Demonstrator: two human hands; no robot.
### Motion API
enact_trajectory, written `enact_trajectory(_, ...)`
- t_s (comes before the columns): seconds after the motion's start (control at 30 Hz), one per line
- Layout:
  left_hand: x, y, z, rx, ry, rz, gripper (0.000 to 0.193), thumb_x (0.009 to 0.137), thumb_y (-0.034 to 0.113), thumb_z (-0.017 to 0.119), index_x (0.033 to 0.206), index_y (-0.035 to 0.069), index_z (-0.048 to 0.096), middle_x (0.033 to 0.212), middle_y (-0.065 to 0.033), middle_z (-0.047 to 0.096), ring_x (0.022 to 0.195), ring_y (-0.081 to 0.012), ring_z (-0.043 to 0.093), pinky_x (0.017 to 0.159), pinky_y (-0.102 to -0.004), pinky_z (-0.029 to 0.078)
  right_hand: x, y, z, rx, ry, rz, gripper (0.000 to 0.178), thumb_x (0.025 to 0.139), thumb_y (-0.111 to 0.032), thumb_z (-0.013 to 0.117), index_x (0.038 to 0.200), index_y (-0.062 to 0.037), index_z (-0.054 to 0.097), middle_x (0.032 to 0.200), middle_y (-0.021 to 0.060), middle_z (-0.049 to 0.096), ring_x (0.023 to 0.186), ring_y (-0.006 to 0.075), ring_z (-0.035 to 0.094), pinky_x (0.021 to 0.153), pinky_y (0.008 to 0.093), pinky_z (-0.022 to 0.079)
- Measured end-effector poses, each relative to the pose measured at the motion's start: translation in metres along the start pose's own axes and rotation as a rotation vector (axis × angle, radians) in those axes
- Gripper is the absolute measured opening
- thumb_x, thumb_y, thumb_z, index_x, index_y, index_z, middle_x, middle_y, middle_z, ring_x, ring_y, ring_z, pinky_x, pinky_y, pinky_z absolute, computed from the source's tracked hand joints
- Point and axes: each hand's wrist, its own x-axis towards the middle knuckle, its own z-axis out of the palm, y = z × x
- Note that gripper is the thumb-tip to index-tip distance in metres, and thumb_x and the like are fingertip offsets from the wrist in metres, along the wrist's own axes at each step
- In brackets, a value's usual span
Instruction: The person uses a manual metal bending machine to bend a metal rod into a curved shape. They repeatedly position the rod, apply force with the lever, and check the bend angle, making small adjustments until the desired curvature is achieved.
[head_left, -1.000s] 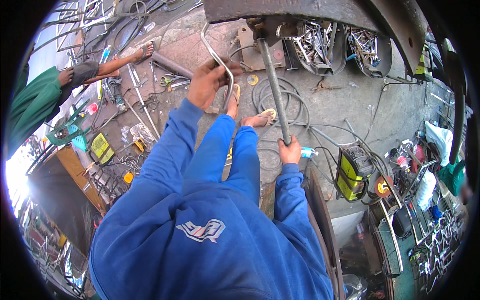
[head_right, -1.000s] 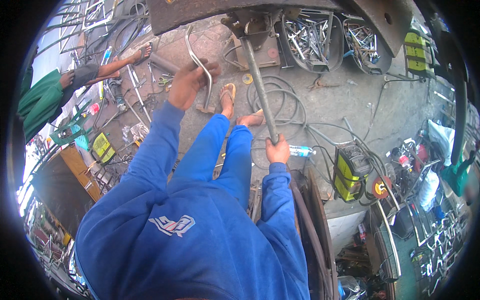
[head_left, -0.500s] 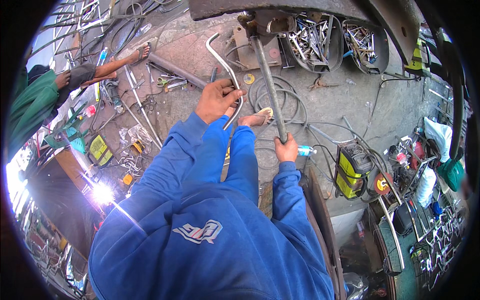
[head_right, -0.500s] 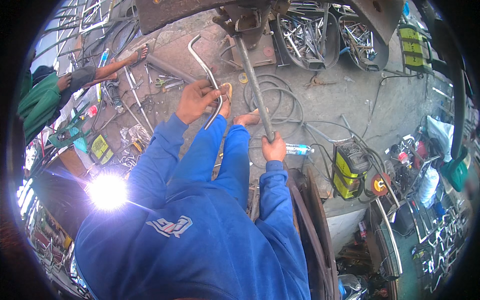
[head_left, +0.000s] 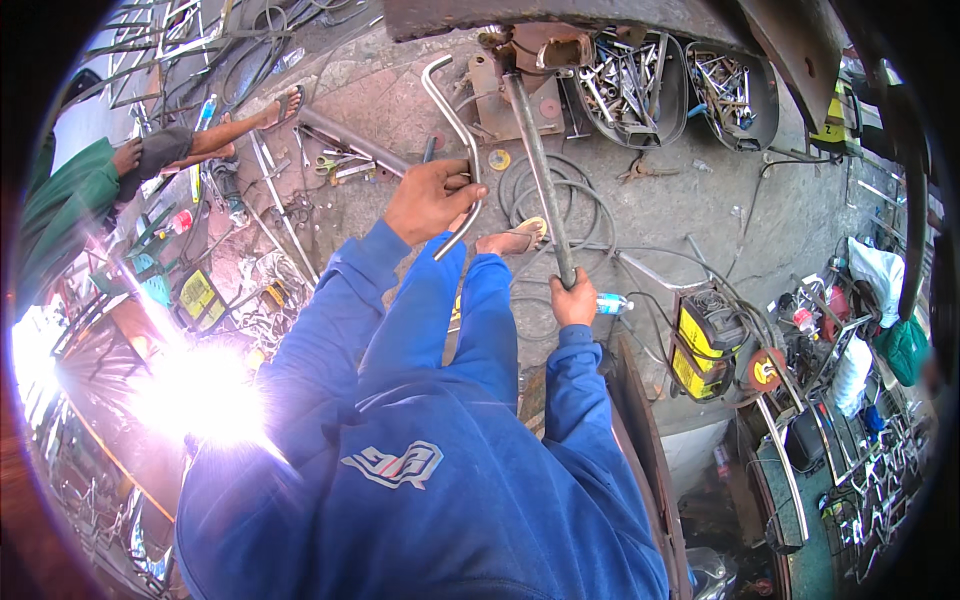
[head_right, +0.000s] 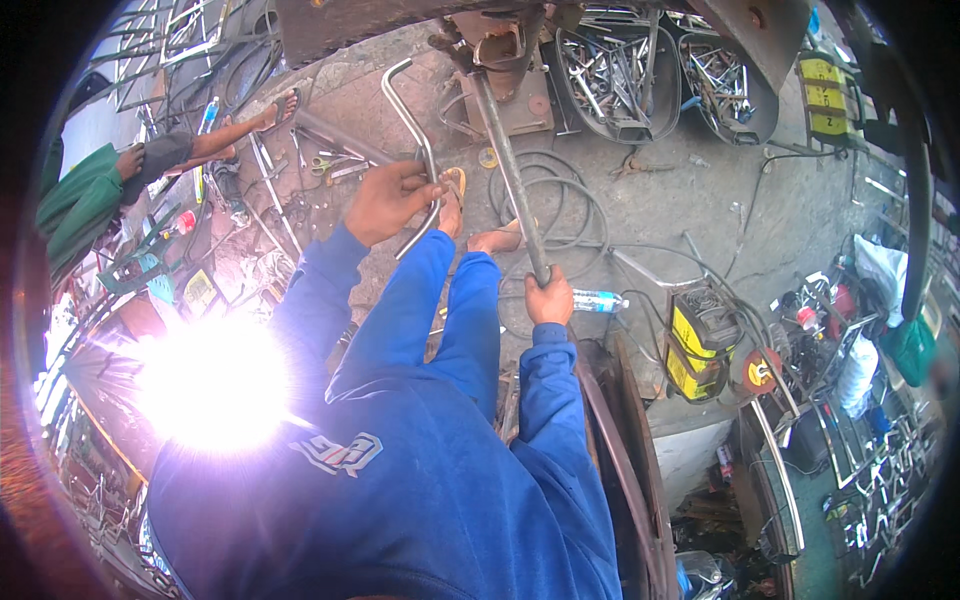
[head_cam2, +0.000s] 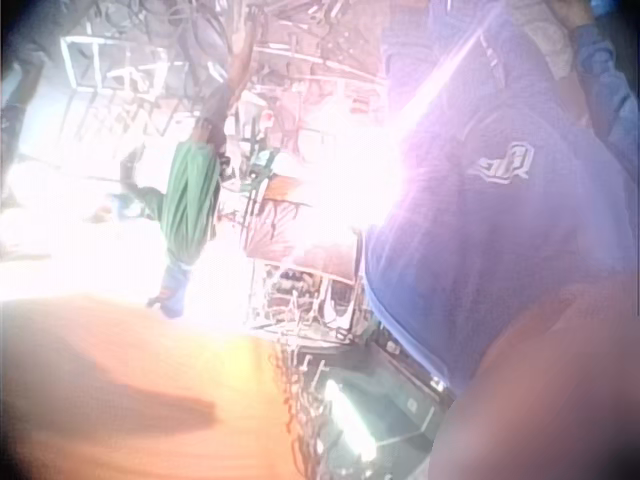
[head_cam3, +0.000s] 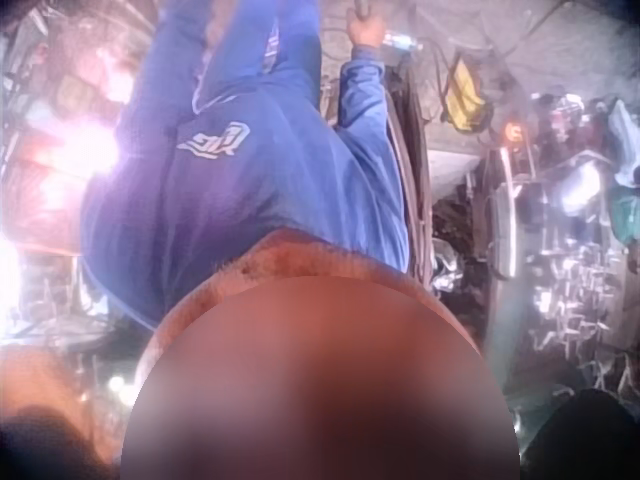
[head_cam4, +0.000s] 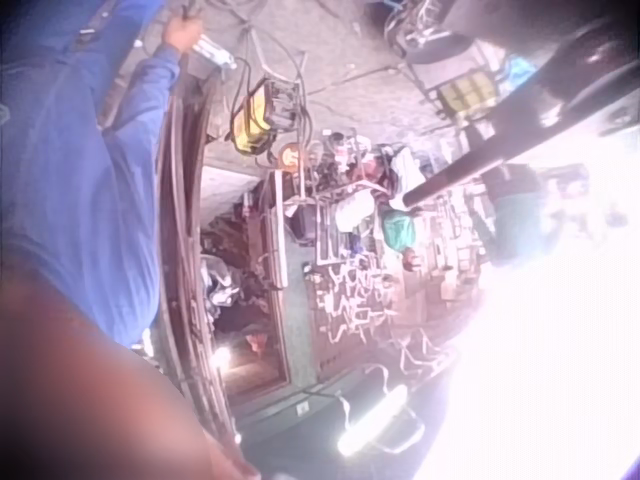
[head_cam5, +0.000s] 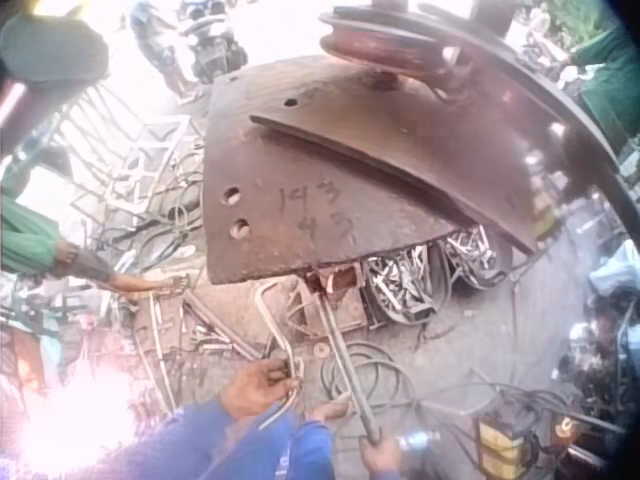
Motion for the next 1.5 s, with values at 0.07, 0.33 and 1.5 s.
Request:
enact_trajectory(0.07, 0.004, 0.001, -0.002, 0.092, 0.013, 0.012, 0.041, 0.077, 0.023, 0.071, 0.097, -0.011, 0.062, 0.079, -0.0174, 0.068, 0.072, -0.0187, 0.066, 0.065, -0.0294, 0.052, 0.000, 0.001, 0.000, -0.004, -0.002, 0.005, 0.038, 0.071, -0.033, 0.068, 0.093, -0.0020, 0.059, 0.080, 0.0235, 0.064, 0.079, 0.0435, 0.061, 0.070, 0.0492, 0.046)
enact_trajectory(0.33, 0.010, 0.017, -0.009, 0.176, -0.001, -0.038, 0.045, 0.075, 0.026, 0.073, 0.096, -0.012, 0.061, 0.080, -0.0195, 0.068, 0.073, -0.0198, 0.068, 0.064, -0.0296, 0.052, 0.001, 0.000, -0.001, -0.018, -0.006, 0.004, 0.039, 0.071, -0.032, 0.069, 0.094, -0.0020, 0.059, 0.081, 0.0237, 0.064, 0.081, 0.0434, 0.061, 0.071, 0.0486, 0.047)
enact_trajectory(1.5, 0.002, 0.041, -0.024, 0.415, -0.102, -0.122, 0.048, 0.071, 0.021, 0.074, 0.098, -0.015, 0.060, 0.078, -0.0204, 0.067, 0.068, -0.0188, 0.065, 0.059, -0.0304, 0.051, 0.001, 0.000, 0.001, -0.009, 0.014, 0.015, 0.038, 0.070, -0.033, 0.069, 0.087, -0.0001, 0.059, 0.079, 0.0252, 0.063, 0.079, 0.0436, 0.061, 0.070, 0.0475, 0.047)
